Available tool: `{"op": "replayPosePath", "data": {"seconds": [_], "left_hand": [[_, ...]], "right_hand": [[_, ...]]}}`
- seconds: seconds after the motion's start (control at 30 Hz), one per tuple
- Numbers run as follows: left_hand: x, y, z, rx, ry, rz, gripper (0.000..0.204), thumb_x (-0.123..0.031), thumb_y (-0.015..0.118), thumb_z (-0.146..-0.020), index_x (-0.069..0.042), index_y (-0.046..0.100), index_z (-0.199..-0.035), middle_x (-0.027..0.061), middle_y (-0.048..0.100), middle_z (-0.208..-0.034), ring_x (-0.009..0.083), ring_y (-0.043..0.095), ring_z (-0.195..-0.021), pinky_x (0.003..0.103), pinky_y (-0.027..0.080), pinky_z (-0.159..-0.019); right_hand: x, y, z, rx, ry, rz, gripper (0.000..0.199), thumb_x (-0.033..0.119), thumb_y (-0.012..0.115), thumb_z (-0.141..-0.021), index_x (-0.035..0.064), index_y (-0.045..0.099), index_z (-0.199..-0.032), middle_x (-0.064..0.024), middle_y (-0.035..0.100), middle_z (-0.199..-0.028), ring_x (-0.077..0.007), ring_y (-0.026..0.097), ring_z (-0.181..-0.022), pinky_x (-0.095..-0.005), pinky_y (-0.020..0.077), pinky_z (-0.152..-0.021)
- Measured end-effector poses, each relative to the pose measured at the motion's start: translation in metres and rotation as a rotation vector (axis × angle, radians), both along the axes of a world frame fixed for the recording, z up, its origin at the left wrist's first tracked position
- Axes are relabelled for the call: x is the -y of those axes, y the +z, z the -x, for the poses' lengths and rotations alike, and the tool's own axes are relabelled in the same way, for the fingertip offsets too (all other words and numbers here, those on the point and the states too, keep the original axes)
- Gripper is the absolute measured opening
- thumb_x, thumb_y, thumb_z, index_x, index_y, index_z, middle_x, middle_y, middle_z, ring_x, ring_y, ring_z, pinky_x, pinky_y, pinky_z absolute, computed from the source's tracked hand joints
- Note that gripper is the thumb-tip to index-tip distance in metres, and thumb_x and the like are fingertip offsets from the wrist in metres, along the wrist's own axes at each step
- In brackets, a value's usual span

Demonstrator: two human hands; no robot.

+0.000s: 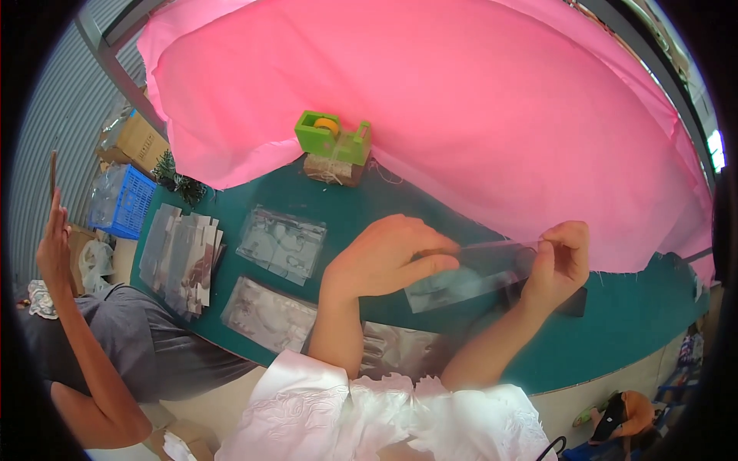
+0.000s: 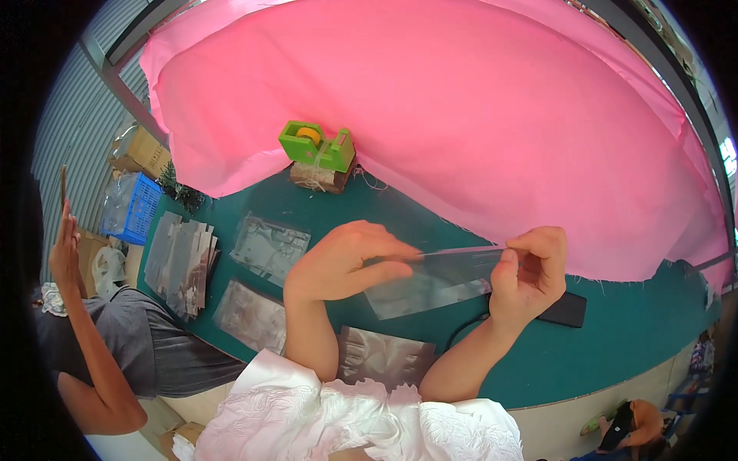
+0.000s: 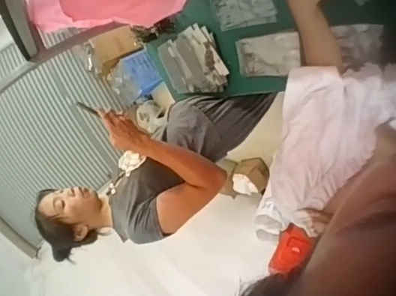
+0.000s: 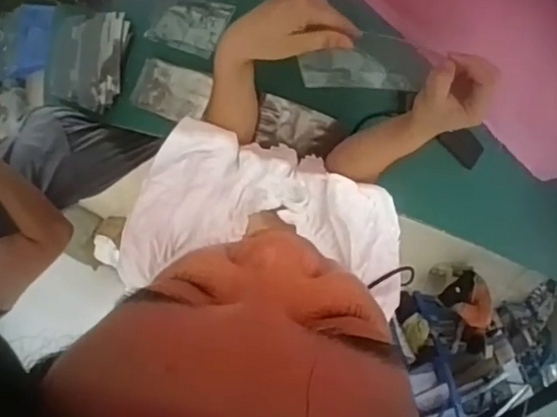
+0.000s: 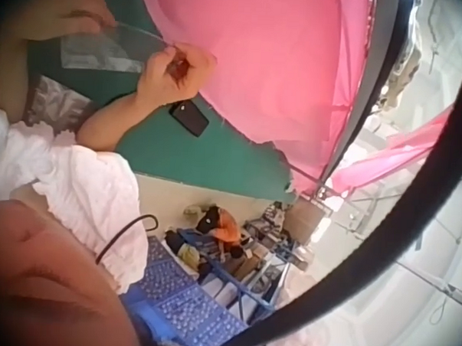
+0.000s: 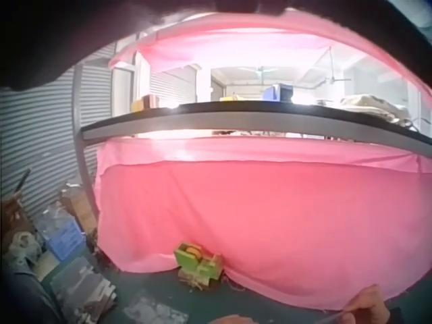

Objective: Place small components into plastic zip-lock bags at a manual workstation.

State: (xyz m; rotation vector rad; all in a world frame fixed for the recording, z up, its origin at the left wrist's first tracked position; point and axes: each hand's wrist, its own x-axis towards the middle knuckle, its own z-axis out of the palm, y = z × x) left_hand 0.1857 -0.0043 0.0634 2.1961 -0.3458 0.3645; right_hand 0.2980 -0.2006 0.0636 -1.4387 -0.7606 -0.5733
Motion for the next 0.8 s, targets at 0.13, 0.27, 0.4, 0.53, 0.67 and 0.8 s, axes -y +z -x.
{"op": "replayPosePath", "data": {"seconds": [0.13,0.27,0.4,0.53,0.67,0.8], "left_hand": [[-0.005,-0.006,0.002,-0.096,-0.02,0.045,0.02,-0.018,0.06,-0.087,-0.006,0.071,-0.1,0.0059,0.069,-0.082,0.0256,0.061,-0.076,0.037,0.046,-0.071],[-0.003,-0.005,0.003,-0.019,-0.052,0.044,0.022,-0.015,0.06,-0.087,-0.006,0.069,-0.104,0.0075,0.068,-0.081,0.026,0.062,-0.078,0.037,0.047,-0.072],[-0.004,-0.001,0.007,-0.108,0.015,0.132,0.022,-0.015,0.059,-0.088,-0.005,0.069,-0.104,0.0091,0.068,-0.082,0.0265,0.062,-0.078,0.037,0.047,-0.071],[-0.005,-0.001,0.007,-0.121,-0.131,0.074,0.024,-0.016,0.058,-0.089,-0.004,0.068,-0.108,0.0101,0.068,-0.086,0.0271,0.062,-0.078,0.038,0.047,-0.071],[-0.006,-0.001,0.01,-0.149,-0.022,0.162,0.025,-0.017,0.057,-0.09,-0.004,0.067,-0.109,0.0108,0.068,-0.085,0.028,0.062,-0.079,0.038,0.047,-0.072],[-0.01,-0.007,0.004,-0.087,-0.077,0.03,0.027,-0.016,0.057,-0.09,-0.003,0.066,-0.112,0.0117,0.068,-0.088,0.029,0.062,-0.08,0.038,0.047,-0.071]], "right_hand": [[0.003,-0.001,-0.001,-0.016,0.005,-0.013,0.012,-0.003,0.058,-0.068,0.0019,0.058,-0.08,-0.0037,0.046,-0.085,-0.0081,0.039,-0.063,-0.0208,0.0316,-0.056],[0.002,0.0,0.001,-0.022,0.02,-0.027,0.012,-0.003,0.058,-0.069,0.0018,0.058,-0.08,-0.0037,0.045,-0.084,-0.0082,0.039,-0.064,-0.0207,0.0315,-0.056],[0.001,0.005,0.007,-0.031,0.016,-0.023,0.018,-0.012,0.049,-0.067,0.0024,0.054,-0.076,-0.0034,0.045,-0.081,-0.0118,0.042,-0.074,-0.0229,0.0334,-0.064],[0.004,0.005,0.007,-0.049,0.027,-0.03,0.018,-0.012,0.05,-0.066,0.0023,0.054,-0.076,-0.0035,0.046,-0.081,-0.012,0.042,-0.075,-0.0232,0.0334,-0.065],[0.002,0.001,0.005,-0.04,0.035,-0.034,0.018,-0.012,0.05,-0.066,0.0022,0.054,-0.076,-0.0035,0.046,-0.081,-0.0118,0.042,-0.075,-0.0234,0.0336,-0.065],[0.001,0.003,0.004,-0.05,0.018,-0.023,0.019,-0.013,0.049,-0.066,0.0023,0.054,-0.075,-0.0034,0.046,-0.081,-0.0118,0.043,-0.075,-0.0232,0.0339,-0.065]]}}
